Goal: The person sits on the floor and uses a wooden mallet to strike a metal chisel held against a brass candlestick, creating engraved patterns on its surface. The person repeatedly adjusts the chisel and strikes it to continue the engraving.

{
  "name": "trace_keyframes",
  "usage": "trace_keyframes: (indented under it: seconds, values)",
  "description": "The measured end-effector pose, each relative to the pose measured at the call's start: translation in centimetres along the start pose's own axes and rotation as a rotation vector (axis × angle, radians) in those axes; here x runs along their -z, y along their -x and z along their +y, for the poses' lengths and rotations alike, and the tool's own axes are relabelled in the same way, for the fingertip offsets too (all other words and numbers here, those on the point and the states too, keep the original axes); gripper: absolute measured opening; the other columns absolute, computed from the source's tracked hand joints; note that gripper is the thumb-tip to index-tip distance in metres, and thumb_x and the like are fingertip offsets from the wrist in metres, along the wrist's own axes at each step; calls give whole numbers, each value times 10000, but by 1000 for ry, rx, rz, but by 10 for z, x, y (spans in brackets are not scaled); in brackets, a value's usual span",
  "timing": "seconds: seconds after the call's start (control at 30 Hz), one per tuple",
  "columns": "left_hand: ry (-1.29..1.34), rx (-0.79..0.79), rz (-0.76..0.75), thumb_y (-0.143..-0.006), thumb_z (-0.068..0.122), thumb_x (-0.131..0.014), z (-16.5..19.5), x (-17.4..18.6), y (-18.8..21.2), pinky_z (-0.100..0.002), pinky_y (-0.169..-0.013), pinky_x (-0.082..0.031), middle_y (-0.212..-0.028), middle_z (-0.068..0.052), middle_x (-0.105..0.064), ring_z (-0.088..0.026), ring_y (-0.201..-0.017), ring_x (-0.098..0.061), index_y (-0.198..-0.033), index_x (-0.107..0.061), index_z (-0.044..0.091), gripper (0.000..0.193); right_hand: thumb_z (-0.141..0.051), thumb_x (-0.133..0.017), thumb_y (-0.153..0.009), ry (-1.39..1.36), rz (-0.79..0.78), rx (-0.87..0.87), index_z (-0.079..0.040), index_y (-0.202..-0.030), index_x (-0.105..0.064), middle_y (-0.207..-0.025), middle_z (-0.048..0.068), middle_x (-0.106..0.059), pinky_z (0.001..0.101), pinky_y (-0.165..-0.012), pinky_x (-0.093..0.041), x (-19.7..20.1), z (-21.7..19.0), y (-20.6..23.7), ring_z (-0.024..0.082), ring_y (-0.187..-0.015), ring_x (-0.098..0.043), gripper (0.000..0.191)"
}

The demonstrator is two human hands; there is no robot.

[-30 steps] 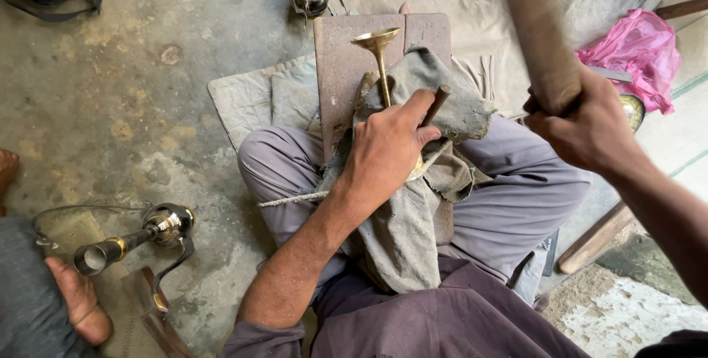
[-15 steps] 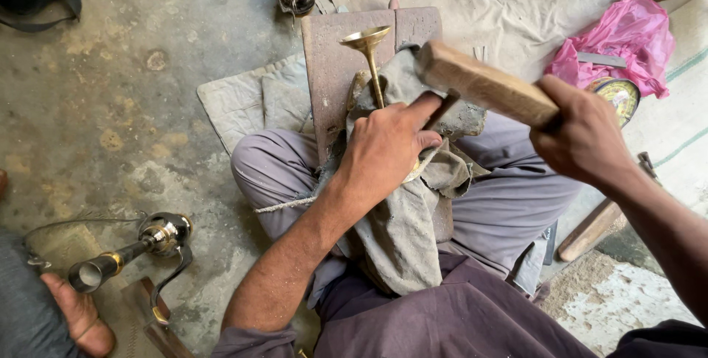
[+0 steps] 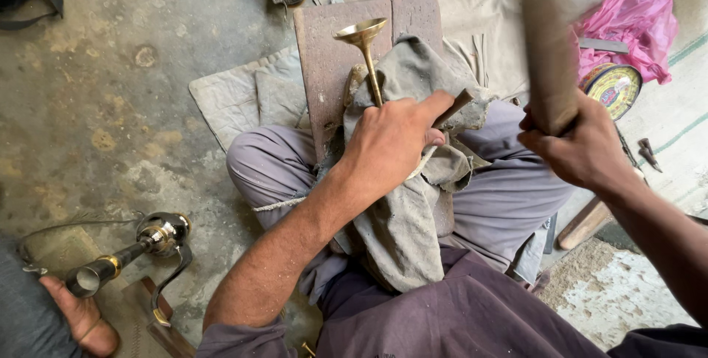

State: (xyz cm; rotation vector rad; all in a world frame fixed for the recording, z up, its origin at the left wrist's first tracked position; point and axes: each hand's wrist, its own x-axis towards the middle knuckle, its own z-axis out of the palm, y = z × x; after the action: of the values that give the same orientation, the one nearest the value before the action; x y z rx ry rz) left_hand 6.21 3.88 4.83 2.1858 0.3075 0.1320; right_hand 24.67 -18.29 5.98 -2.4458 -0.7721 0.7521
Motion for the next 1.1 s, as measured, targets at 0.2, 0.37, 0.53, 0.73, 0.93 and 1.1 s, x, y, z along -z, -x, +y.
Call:
trace_keyframes:
  seconds: [0.2, 0.37, 0.53, 0.73, 0.93, 1.1]
  values:
    - [71, -9, -24, -940, 200, -706, -1, 1, 1, -446, -619, -605, -823, -134, -734, -298, -805, -773, -1169, -610, 106, 266, -89, -806, -794, 5, 45, 78, -35, -1107, -653, -989, 142, -739, 382, -769, -562, -5, 3, 11, 247, -880, -707, 353]
    - [11, -63, 1, -913, 215, -738, -2, 4, 5, -485, -617, -568, -809, -163, -732, -352, -812, -748, -1136, -630, 105, 271, -102, -794, -826, 132, 55, -66, -25, -1118, -652, -959, 178, -738, 419, -728, -572, -3, 9, 15, 286, -807, -710, 333]
    - [83, -86, 10, -953, 104, -660, -3, 3, 5, -444, -648, -602, -848, -129, -736, -304, -855, -768, -1194, -619, 128, 246, -103, -773, -851, 229, 57, -5, -24, -1171, -618, -994, 185, -720, 417, -680, -593, -7, 13, 18, 289, -827, -706, 364]
    - [70, -86, 41, -909, 197, -714, -7, 3, 11, -456, -620, -582, -788, -151, -706, -333, -769, -751, -1247, -613, 140, 357, -113, -775, -871, 216, 104, 55, -17, -1102, -630, -923, 172, -720, 429, -724, -555, -9, 9, 21, 288, -810, -704, 289]
    - [100, -88, -17, -1000, 155, -635, -9, 3, 13, -394, -629, -604, -825, -101, -705, -238, -863, -776, -1254, -594, 144, 258, -116, -768, -889, 182, 137, 58, -18, -1077, -650, -884, 159, -706, 419, -691, -547, -10, 4, 22, 286, -765, -694, 242]
    - [81, -133, 70, -924, 245, -718, -11, 3, 20, -413, -616, -579, -810, -114, -690, -270, -760, -745, -1239, -597, 137, 354, -97, -769, -867, 292, 175, 207, 5, -1138, -643, -948, 161, -706, 393, -690, -551, -10, 7, 22, 260, -800, -692, 316]
